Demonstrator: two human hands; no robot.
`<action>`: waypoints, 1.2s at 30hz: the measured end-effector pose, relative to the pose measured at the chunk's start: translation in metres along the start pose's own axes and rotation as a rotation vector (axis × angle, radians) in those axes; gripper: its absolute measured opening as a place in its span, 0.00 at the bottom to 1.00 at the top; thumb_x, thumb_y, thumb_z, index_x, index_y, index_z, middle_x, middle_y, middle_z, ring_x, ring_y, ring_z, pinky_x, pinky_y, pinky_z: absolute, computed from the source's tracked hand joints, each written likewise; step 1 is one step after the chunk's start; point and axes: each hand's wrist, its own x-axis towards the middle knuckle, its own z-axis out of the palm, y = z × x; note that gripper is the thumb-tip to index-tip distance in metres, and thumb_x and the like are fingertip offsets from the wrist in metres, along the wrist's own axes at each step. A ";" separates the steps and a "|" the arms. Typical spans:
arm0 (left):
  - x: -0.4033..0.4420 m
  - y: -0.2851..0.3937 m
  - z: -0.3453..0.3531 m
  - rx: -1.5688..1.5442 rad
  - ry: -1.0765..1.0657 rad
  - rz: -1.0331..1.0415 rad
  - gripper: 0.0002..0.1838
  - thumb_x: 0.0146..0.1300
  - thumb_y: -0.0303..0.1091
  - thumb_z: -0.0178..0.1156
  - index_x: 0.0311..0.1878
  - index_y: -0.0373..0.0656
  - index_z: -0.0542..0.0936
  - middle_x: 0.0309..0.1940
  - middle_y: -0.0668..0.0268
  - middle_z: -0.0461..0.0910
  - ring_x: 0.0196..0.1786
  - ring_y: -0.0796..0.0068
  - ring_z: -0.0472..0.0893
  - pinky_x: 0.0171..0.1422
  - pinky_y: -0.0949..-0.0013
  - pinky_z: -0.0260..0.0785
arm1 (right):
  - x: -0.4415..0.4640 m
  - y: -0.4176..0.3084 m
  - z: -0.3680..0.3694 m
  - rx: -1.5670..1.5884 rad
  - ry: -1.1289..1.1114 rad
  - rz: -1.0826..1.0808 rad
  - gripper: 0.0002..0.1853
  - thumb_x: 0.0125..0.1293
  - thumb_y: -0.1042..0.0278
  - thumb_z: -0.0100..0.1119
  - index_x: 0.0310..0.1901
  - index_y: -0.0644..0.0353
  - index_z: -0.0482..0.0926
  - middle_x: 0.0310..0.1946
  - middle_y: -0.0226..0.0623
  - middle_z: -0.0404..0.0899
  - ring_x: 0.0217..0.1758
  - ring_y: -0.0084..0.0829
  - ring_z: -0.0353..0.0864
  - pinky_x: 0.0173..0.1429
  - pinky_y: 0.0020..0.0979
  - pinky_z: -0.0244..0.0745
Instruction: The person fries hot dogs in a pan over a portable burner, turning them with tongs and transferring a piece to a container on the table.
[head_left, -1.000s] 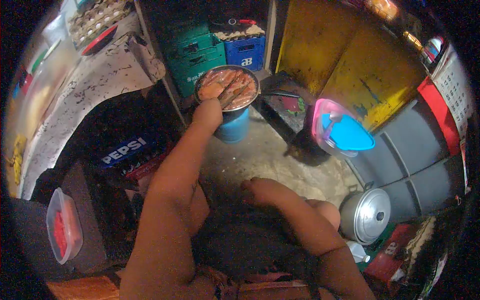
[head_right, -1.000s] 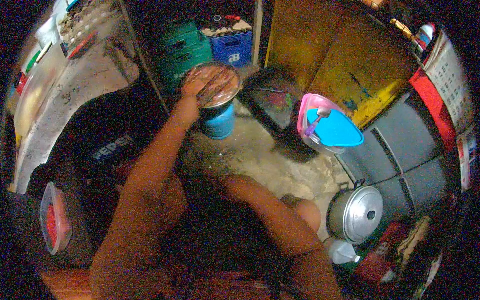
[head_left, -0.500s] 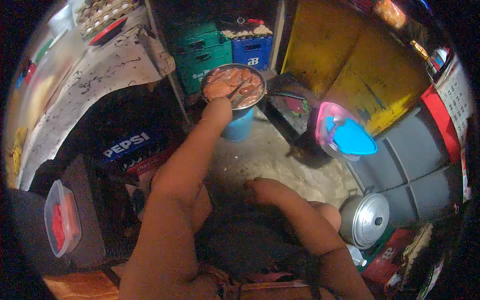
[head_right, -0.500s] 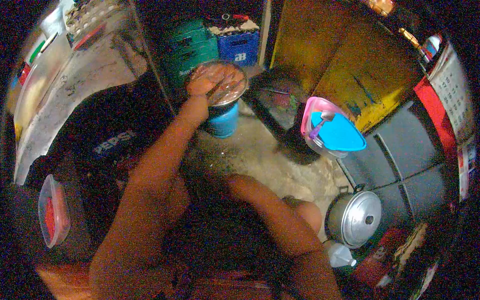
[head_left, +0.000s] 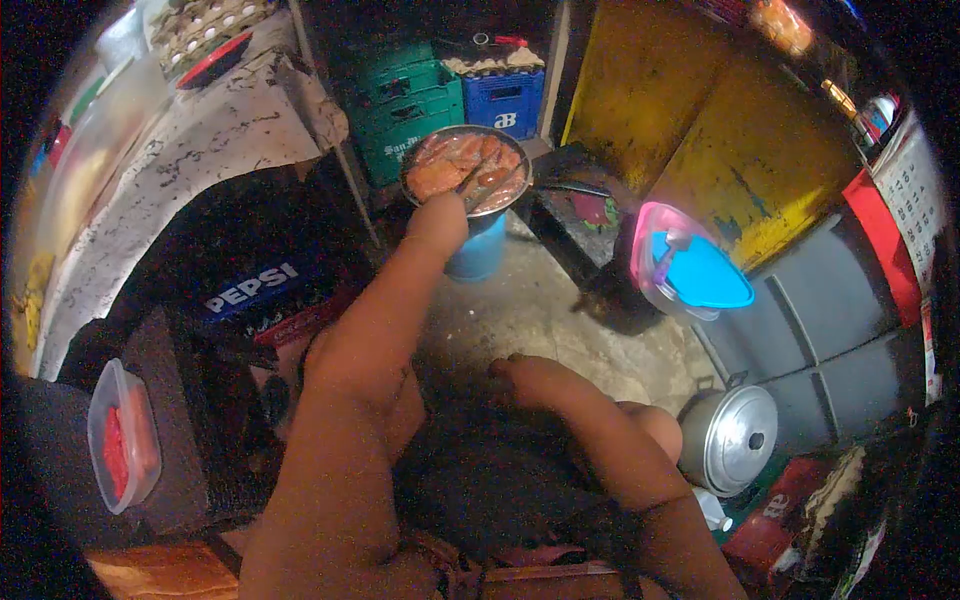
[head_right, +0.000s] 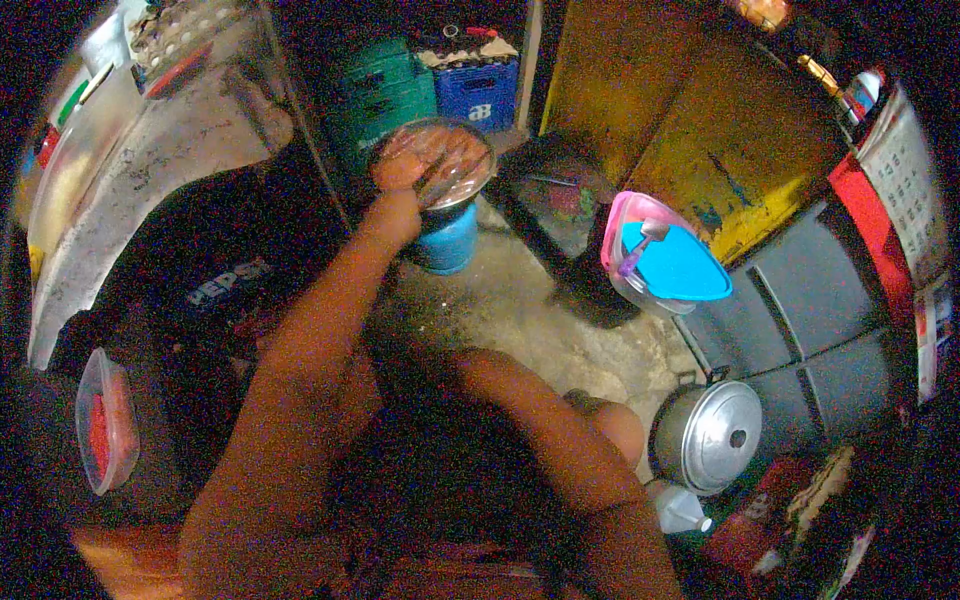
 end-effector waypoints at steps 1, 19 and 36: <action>0.000 0.000 0.000 0.005 0.011 0.002 0.15 0.67 0.28 0.50 0.47 0.34 0.85 0.48 0.43 0.85 0.51 0.44 0.86 0.57 0.48 0.78 | -0.001 0.002 0.000 -0.005 0.003 -0.011 0.31 0.64 0.48 0.66 0.65 0.53 0.73 0.54 0.54 0.81 0.59 0.57 0.80 0.60 0.53 0.76; -0.007 0.013 -0.020 0.062 0.014 -0.113 0.17 0.71 0.31 0.48 0.56 0.35 0.81 0.55 0.45 0.82 0.54 0.48 0.86 0.55 0.48 0.80 | -0.004 -0.010 -0.008 0.062 -0.023 -0.006 0.30 0.65 0.51 0.63 0.65 0.56 0.73 0.54 0.57 0.80 0.58 0.58 0.80 0.61 0.52 0.76; 0.014 0.002 -0.022 0.050 0.112 -0.136 0.15 0.68 0.33 0.54 0.47 0.37 0.87 0.49 0.46 0.86 0.52 0.45 0.86 0.56 0.49 0.79 | -0.004 -0.017 -0.018 0.118 0.027 0.031 0.25 0.64 0.53 0.63 0.61 0.50 0.78 0.54 0.52 0.80 0.57 0.55 0.81 0.60 0.51 0.78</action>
